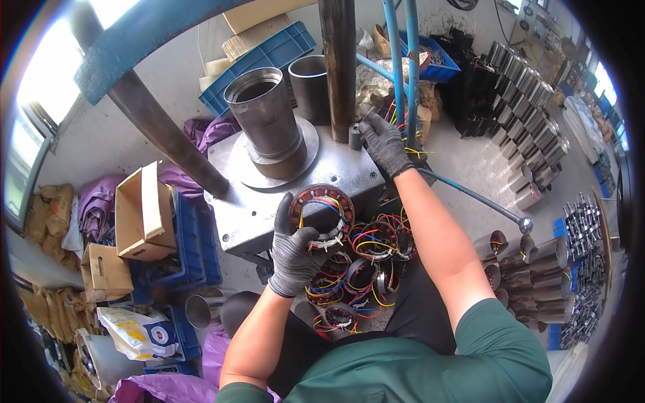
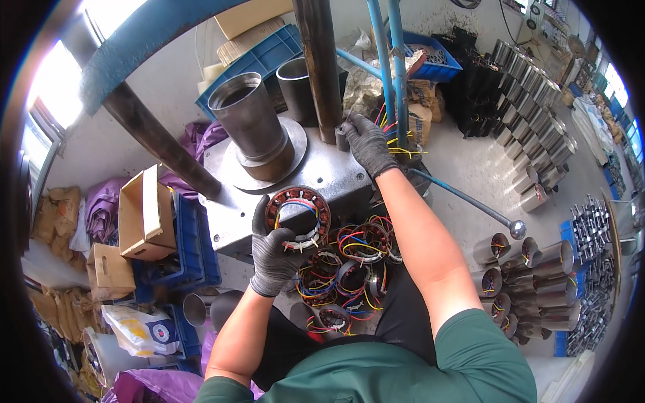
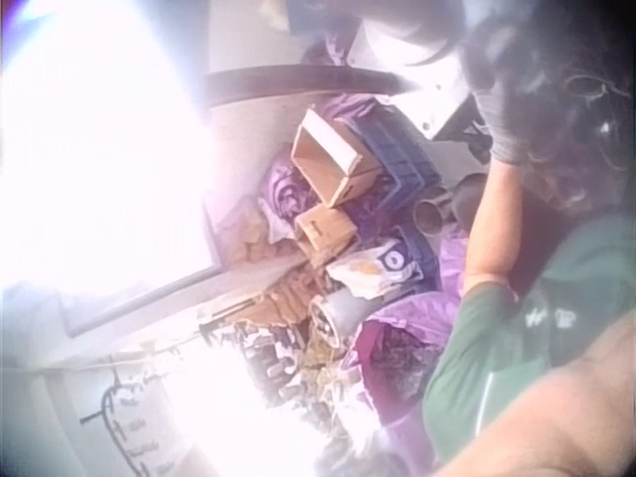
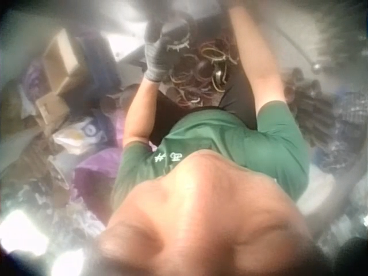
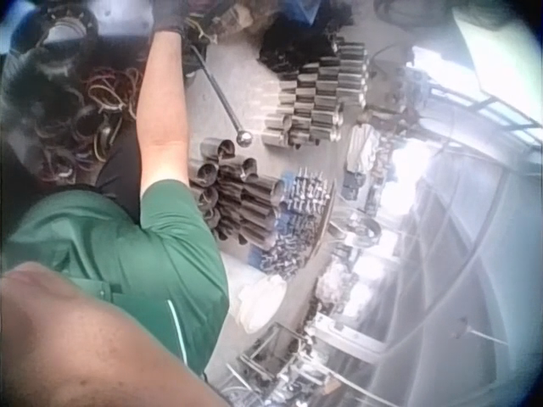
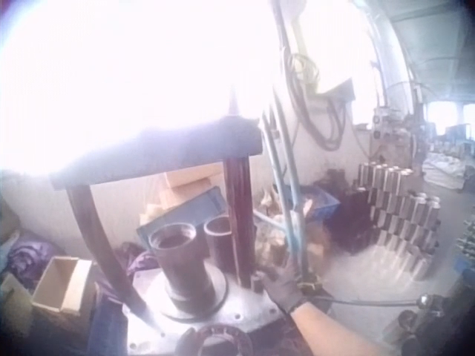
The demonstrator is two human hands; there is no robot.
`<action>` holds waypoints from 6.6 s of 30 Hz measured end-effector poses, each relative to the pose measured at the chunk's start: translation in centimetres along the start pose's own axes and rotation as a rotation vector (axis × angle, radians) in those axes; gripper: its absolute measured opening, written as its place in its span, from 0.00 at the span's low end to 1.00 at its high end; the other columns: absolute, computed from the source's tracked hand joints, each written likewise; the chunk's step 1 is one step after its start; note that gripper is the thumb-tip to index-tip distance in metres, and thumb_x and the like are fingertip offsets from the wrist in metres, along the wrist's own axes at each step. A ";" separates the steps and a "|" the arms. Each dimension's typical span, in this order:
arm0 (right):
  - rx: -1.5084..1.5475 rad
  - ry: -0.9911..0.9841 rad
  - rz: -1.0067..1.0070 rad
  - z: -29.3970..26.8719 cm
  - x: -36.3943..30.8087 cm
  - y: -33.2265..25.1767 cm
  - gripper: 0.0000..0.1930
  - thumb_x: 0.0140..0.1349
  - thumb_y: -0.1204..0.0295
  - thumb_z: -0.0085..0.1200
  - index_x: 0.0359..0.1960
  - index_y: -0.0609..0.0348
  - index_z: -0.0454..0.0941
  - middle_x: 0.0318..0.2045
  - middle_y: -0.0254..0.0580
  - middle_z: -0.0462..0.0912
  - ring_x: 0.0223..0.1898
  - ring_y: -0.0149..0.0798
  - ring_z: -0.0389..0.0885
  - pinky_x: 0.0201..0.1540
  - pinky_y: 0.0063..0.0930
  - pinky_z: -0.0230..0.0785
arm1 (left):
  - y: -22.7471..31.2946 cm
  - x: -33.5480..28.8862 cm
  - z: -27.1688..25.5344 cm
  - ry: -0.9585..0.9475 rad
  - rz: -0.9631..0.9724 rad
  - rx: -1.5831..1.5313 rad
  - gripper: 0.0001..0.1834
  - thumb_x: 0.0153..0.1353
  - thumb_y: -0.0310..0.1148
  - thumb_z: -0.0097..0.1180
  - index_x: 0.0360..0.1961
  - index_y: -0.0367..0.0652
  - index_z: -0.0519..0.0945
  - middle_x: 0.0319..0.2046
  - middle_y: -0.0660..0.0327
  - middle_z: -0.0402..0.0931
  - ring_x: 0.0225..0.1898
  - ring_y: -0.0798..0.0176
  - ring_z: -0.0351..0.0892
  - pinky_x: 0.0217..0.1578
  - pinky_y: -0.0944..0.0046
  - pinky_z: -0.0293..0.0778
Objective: The person assembles electrical stator cores by organizing a bundle of colored wires, inserting the wire bundle into a metal stator housing, and then using a hydraulic press to seat the component inside a larger metal cylinder before placing the finished part on the floor.
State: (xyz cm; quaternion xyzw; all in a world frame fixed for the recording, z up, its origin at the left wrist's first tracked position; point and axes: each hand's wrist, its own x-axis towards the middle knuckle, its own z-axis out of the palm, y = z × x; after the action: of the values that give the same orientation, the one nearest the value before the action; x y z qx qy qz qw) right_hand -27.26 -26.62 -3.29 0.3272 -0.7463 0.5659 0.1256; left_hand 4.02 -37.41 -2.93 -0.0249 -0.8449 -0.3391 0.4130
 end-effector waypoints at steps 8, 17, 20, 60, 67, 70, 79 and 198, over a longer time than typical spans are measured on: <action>0.051 -0.185 0.339 -3.0 -2.6 -3.7 0.15 0.71 0.67 0.58 0.55 0.58 0.81 0.37 0.49 0.86 0.36 0.39 0.86 0.43 0.34 0.79 | -0.5 -0.5 -0.3 0.061 -0.263 -0.372 0.32 0.42 0.33 0.84 0.45 0.46 0.74 0.59 0.49 0.73 0.60 0.52 0.77 0.61 0.54 0.75; -0.057 -0.556 -0.249 -7.7 -8.5 -9.0 0.16 0.65 0.68 0.63 0.53 0.61 0.82 0.43 0.56 0.85 0.47 0.55 0.86 0.53 0.43 0.79 | -1.1 6.5 -4.4 0.247 -0.064 -0.192 0.26 0.53 0.38 0.79 0.45 0.45 0.74 0.59 0.54 0.74 0.55 0.58 0.79 0.53 0.60 0.79; -0.264 -0.782 -0.305 -9.2 -8.6 -10.8 0.18 0.68 0.62 0.59 0.55 0.58 0.80 0.46 0.54 0.86 0.51 0.55 0.85 0.58 0.44 0.77 | -1.1 14.1 -6.6 0.275 0.171 0.179 0.27 0.43 0.25 0.82 0.41 0.45 0.76 0.60 0.50 0.74 0.61 0.49 0.77 0.59 0.55 0.74; -0.297 -1.169 -0.246 -8.2 -9.9 -11.5 0.19 0.66 0.59 0.56 0.53 0.58 0.82 0.47 0.57 0.85 0.53 0.57 0.83 0.60 0.47 0.74 | -9.9 26.8 -8.1 0.040 -0.170 0.301 0.31 0.42 0.34 0.84 0.46 0.41 0.79 0.44 0.52 0.80 0.44 0.56 0.84 0.47 0.60 0.82; -0.113 -0.974 -0.341 -8.2 -10.2 -9.7 0.10 0.62 0.72 0.58 0.44 0.57 0.83 0.36 0.56 0.86 0.43 0.59 0.86 0.48 0.47 0.78 | -6.4 23.6 -9.6 0.125 -0.378 -0.184 0.43 0.64 0.26 0.70 0.76 0.51 0.61 0.56 0.51 0.78 0.51 0.61 0.80 0.53 0.64 0.80; -0.179 -0.936 -0.378 -8.5 -9.7 -10.5 0.08 0.61 0.72 0.59 0.42 0.56 0.83 0.34 0.55 0.85 0.40 0.59 0.85 0.46 0.47 0.78 | -5.5 18.2 -13.7 0.177 -0.362 -0.143 0.38 0.65 0.27 0.68 0.73 0.47 0.65 0.55 0.53 0.78 0.52 0.62 0.80 0.54 0.64 0.79; 0.073 -0.923 -0.442 -8.1 -11.0 -12.7 0.11 0.55 0.83 0.64 0.40 0.60 0.85 0.36 0.50 0.87 0.39 0.54 0.87 0.43 0.41 0.81 | -7.0 -17.6 -18.5 0.427 -0.768 0.075 0.15 0.66 0.25 0.66 0.54 0.37 0.82 0.45 0.58 0.85 0.49 0.65 0.83 0.55 0.64 0.78; -0.203 0.139 -0.057 -26.2 -5.1 -17.2 0.26 0.70 0.75 0.59 0.69 0.56 0.73 0.44 0.41 0.85 0.44 0.34 0.83 0.54 0.31 0.77 | -0.4 30.3 -11.3 0.298 -0.296 -0.137 0.43 0.67 0.43 0.68 0.75 0.41 0.60 0.57 0.49 0.78 0.51 0.59 0.80 0.53 0.63 0.76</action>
State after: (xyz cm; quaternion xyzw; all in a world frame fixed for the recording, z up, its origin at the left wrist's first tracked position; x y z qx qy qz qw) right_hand -17.36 -3.09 15.62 0.2938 -0.7797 0.5050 0.2253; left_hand -8.41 -51.65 23.35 0.1216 -0.7439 -0.4527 0.4762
